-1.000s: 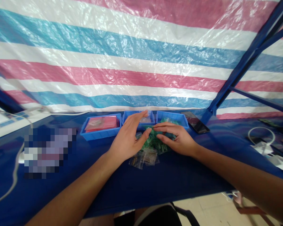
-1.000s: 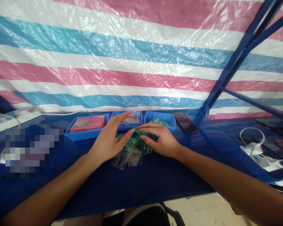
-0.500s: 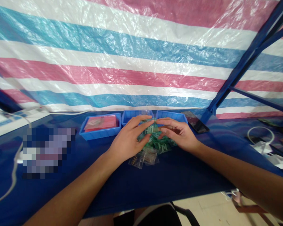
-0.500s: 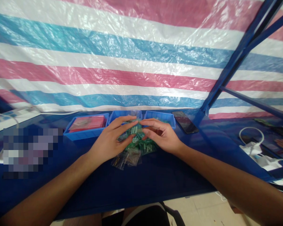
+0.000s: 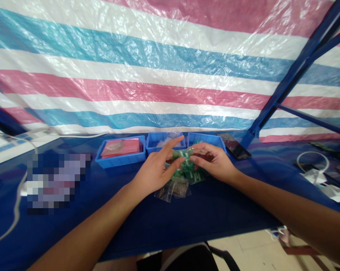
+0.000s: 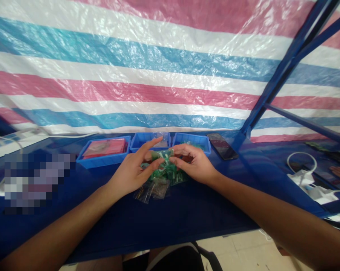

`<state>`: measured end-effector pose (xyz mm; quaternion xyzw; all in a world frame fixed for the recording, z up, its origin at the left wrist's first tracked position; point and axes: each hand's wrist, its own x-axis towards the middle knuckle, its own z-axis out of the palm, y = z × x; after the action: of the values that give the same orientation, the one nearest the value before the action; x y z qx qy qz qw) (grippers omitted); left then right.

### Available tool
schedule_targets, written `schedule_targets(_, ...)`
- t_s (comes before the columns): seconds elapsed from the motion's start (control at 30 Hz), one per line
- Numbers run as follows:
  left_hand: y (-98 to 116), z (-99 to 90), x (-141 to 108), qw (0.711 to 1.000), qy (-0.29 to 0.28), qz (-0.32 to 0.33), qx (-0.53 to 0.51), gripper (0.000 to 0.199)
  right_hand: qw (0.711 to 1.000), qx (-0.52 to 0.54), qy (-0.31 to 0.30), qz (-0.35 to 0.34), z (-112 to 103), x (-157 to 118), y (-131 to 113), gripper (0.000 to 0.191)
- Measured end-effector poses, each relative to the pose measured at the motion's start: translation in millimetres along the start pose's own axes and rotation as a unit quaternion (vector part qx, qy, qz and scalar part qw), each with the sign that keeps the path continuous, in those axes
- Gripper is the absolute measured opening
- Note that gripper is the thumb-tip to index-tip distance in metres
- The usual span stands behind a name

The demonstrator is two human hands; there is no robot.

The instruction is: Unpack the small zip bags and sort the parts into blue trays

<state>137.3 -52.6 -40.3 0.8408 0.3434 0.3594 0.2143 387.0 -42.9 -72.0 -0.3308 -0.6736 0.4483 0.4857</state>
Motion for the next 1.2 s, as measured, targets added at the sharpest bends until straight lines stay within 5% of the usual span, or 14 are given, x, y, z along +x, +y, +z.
schedule_targets(0.2,-1.3,1.5,0.8,1.0,-0.002,-0.017,0.015,0.069,0.998,0.062,-0.001,0.022,1.3,2.7,-4.3,0.053)
schedule_targets(0.37,-5.6,3.1,3.4,0.996,0.022,0.071,0.039,0.073,0.997,0.069,0.018,0.02,-3.2,6.4,1.4,0.05)
schedule_targets(0.53,-9.7,2.7,4.2,0.991,0.049,0.102,0.071,0.03,0.997,0.059,0.01,0.042,-5.9,7.0,-1.5,0.035)
schedule_targets(0.63,-7.9,-0.2,4.6,0.991,0.077,0.092,0.061,0.021,0.997,0.069,-0.005,0.041,-4.9,5.3,-3.3,0.037)
schedule_targets(0.97,-7.0,0.4,3.6,0.995,0.094,0.012,0.014,0.038,0.999,-0.025,0.029,0.018,-2.1,2.6,-2.4,0.038)
schedule_targets(1.2,-7.5,1.2,4.5,0.994,0.049,0.061,0.071,0.057,0.996,0.013,0.043,0.076,-7.9,5.6,-3.2,0.044)
